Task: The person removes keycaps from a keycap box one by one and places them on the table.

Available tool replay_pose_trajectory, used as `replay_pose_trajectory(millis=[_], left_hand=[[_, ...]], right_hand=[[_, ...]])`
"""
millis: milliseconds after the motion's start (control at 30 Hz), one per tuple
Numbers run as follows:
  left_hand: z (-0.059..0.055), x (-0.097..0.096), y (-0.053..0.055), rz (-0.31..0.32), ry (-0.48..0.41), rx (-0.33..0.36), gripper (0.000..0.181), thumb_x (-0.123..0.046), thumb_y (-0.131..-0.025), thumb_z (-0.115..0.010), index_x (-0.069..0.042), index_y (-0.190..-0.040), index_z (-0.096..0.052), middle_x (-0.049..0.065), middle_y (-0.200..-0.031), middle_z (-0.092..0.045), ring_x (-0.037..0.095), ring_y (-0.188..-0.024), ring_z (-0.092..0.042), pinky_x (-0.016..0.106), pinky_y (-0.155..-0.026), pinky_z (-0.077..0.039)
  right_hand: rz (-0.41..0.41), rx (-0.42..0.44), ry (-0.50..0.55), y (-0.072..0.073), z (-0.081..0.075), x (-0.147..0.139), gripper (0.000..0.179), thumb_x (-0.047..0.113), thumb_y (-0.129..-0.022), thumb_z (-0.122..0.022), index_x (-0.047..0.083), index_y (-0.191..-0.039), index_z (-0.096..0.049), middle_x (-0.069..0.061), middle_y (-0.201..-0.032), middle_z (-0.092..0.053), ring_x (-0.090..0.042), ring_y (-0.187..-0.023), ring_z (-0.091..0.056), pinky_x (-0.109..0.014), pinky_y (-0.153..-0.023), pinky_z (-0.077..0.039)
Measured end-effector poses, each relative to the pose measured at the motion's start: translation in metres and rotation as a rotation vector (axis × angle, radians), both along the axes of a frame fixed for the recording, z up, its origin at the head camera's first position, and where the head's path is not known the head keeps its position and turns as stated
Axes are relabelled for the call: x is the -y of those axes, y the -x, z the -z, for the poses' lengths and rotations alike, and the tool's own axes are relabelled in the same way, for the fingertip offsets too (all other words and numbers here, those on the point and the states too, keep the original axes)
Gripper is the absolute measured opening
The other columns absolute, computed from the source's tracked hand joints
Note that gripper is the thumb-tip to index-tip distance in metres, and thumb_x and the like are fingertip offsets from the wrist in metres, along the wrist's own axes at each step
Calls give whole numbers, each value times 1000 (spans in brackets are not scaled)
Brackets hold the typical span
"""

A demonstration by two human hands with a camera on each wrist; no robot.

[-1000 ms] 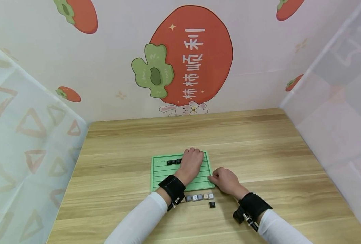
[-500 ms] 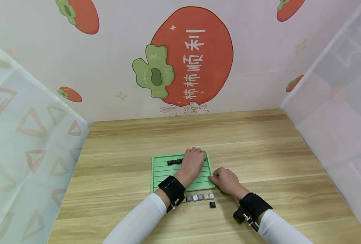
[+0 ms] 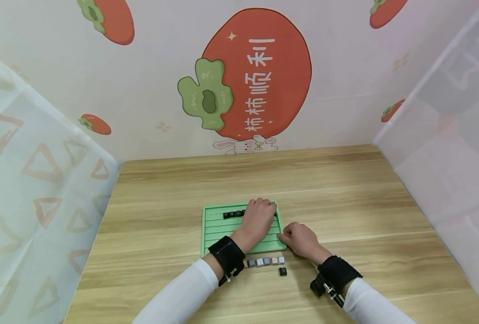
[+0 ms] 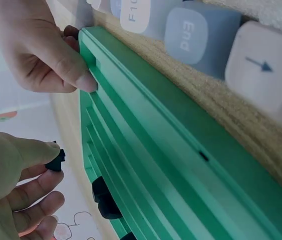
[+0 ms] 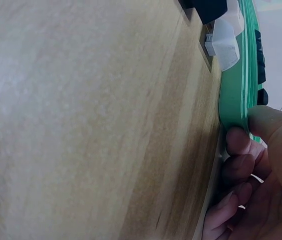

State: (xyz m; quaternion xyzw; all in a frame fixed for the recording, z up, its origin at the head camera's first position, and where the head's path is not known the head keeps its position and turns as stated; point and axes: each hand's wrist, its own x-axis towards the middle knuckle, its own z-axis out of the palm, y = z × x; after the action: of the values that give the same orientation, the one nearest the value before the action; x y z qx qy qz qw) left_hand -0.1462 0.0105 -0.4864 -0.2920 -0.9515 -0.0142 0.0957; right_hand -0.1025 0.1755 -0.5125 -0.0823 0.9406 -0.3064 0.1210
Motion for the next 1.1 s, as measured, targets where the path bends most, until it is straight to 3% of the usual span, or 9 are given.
replay_pose_trajectory(millis=[300,500,800,1100], left_hand=[[-12,7,-4,-47,-39,72,11,-24,-92,-75,-20,-103,-75,-3,-93,-73,16,-87,-67,31,-75,-52],[-18,10,-9,-41,-97,91,12,-25,-89,-78,-20,-100,-74,-2,-90,-72,17,-85,-67,31,-72,-51],[-14,16,-19,-29,-151,159,16,-23,-89,-78,-19,-104,-75,-3,-98,-74,17,-91,-67,34,-78,-53],[-11,20,-31,13,-144,128,14,-21,-89,-78,-19,-102,-75,-3,-96,-74,17,-89,-68,33,-76,-52]], right_hand=[[4,-1,-21,0,3,-1,54,22,-95,-69,19,-54,-35,8,-51,-29,-8,-48,-29,-20,-51,-20],[-3,0,-9,0,2,-1,53,22,-96,-68,19,-54,-35,8,-51,-29,-7,-47,-29,-20,-52,-20],[7,-3,-17,-1,2,0,53,21,-95,-69,18,-54,-35,8,-52,-29,-8,-49,-30,-20,-52,-21],[8,-7,-24,0,5,-1,53,23,-95,-70,18,-53,-37,8,-50,-30,-8,-47,-31,-20,-52,-21]])
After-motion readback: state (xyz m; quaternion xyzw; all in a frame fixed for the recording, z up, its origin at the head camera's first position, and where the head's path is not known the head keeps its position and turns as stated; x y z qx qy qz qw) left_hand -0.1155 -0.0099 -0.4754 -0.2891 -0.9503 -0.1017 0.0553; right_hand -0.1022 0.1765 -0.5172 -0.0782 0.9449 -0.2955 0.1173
